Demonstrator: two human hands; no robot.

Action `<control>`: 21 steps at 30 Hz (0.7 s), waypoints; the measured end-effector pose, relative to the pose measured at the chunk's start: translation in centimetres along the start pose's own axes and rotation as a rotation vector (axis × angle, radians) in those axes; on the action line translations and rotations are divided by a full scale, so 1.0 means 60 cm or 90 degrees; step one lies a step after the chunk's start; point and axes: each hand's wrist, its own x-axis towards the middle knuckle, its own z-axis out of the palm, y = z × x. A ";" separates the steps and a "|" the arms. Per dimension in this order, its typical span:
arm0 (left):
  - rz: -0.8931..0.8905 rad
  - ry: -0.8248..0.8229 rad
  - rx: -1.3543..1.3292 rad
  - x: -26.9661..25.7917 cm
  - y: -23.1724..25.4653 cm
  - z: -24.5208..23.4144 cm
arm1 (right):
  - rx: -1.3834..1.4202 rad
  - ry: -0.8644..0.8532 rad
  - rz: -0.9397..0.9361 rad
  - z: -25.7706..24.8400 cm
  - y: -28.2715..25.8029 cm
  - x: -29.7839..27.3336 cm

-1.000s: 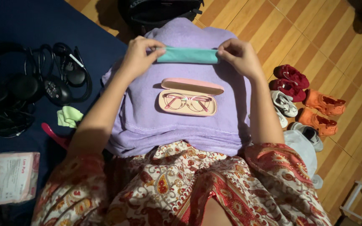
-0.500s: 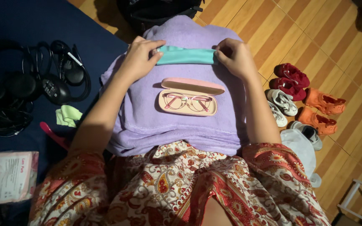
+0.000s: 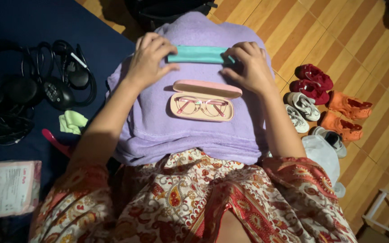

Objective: The person cleans eyeglasses with a cloth, places them in a case, and packs the case, a comb, a mouse, and a mouse box into a backpack. The person then coils the mouse cable and places it in the bag.

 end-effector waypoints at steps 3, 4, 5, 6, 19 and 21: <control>-0.038 0.008 -0.019 0.009 0.012 -0.007 | 0.033 0.015 0.043 0.007 0.004 0.002; -0.050 0.027 -0.041 0.010 0.021 -0.012 | 0.074 0.037 0.065 0.008 0.003 -0.002; -0.061 0.046 -0.063 0.012 0.031 -0.019 | 0.114 0.059 0.087 0.007 -0.001 -0.009; -0.069 0.068 -0.084 0.018 0.041 -0.028 | 0.152 0.084 0.108 0.002 -0.005 -0.014; -0.354 -0.030 -0.289 -0.060 0.217 -0.089 | 0.580 0.115 0.411 -0.001 -0.101 -0.176; -0.274 0.003 -0.218 -0.073 0.215 -0.073 | 0.551 0.099 0.433 0.017 -0.096 -0.186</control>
